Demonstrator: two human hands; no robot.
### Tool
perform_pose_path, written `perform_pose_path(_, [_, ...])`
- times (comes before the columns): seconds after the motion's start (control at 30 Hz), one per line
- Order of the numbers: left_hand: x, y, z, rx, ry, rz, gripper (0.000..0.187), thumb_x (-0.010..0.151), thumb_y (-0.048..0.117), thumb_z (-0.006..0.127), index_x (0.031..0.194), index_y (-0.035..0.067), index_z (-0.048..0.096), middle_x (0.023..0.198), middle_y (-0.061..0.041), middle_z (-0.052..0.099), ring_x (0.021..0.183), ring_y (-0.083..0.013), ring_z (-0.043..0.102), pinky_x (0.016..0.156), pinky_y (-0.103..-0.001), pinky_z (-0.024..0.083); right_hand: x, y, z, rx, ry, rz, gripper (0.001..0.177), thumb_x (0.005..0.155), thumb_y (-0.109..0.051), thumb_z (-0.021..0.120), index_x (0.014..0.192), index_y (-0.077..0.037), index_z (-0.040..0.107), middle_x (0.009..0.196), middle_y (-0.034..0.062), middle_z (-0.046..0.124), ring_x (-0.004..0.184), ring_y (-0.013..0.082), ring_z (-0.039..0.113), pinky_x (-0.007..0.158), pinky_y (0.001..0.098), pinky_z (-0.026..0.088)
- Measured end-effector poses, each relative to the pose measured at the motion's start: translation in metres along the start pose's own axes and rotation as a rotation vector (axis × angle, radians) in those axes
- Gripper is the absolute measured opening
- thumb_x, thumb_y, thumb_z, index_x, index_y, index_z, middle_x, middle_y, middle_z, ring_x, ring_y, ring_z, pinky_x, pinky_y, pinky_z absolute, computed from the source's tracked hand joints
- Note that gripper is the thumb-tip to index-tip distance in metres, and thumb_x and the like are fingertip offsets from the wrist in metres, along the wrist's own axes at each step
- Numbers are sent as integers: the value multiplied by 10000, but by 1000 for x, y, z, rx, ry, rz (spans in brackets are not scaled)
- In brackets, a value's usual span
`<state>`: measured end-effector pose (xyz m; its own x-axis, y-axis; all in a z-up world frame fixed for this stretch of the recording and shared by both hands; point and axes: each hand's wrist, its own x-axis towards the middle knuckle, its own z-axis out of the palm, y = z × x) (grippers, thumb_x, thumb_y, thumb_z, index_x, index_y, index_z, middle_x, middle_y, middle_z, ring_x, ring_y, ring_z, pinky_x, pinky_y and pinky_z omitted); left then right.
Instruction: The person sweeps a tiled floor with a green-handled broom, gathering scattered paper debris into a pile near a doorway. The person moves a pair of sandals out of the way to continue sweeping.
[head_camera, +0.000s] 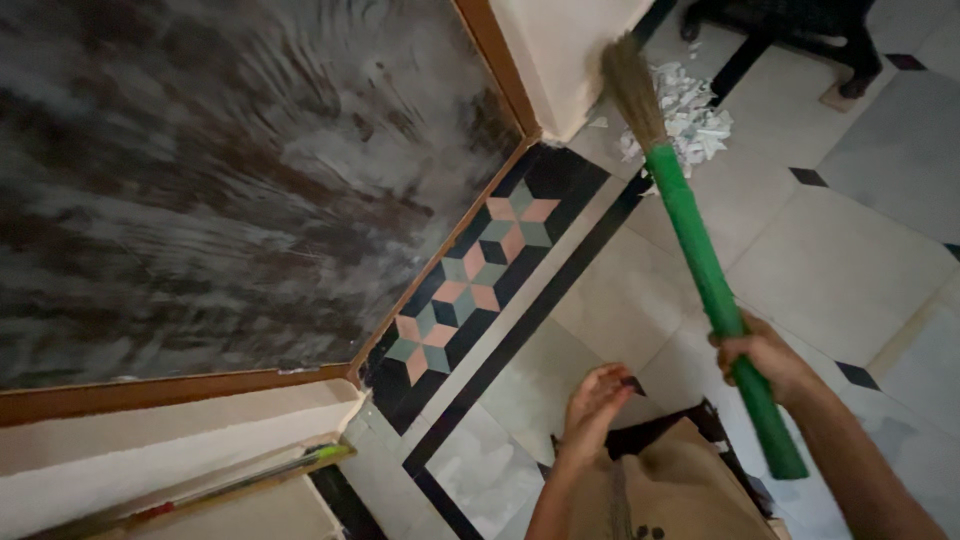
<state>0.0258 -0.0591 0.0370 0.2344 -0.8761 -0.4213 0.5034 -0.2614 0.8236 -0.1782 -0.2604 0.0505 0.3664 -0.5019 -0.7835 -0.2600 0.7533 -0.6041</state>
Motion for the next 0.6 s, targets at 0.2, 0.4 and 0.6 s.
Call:
perform_pose_path(0.2, [8, 1, 26, 113, -93, -55, 395, 972, 112, 696, 1349, 44, 602, 1280, -36, 649, 1121, -133, 611, 966, -269, 500, 18, 28, -72, 130, -105, -142, 867, 638, 55, 597, 1482, -94, 466, 844, 63, 545, 497, 111, 468, 395, 251, 426])
perform_pose_path(0.4, [29, -13, 59, 323, -167, -159, 405, 954, 112, 717, 1329, 14, 600, 1242, -72, 661, 1102, -163, 649, 948, -302, 530, 114, -3, -139, 268, -101, -131, 612, 847, -31, 605, 1439, -76, 457, 818, 20, 507, 519, 63, 420, 414, 175, 375])
perform_pose_path(0.6, [39, -86, 44, 10, -271, -152, 426, 985, 99, 685, 1386, 60, 547, 1275, -81, 646, 1188, -175, 644, 1020, -308, 535, 200, -35, -161, 580, -284, -275, 629, 821, -74, 551, 1444, -43, 472, 991, 84, 570, 603, 32, 464, 499, 146, 432])
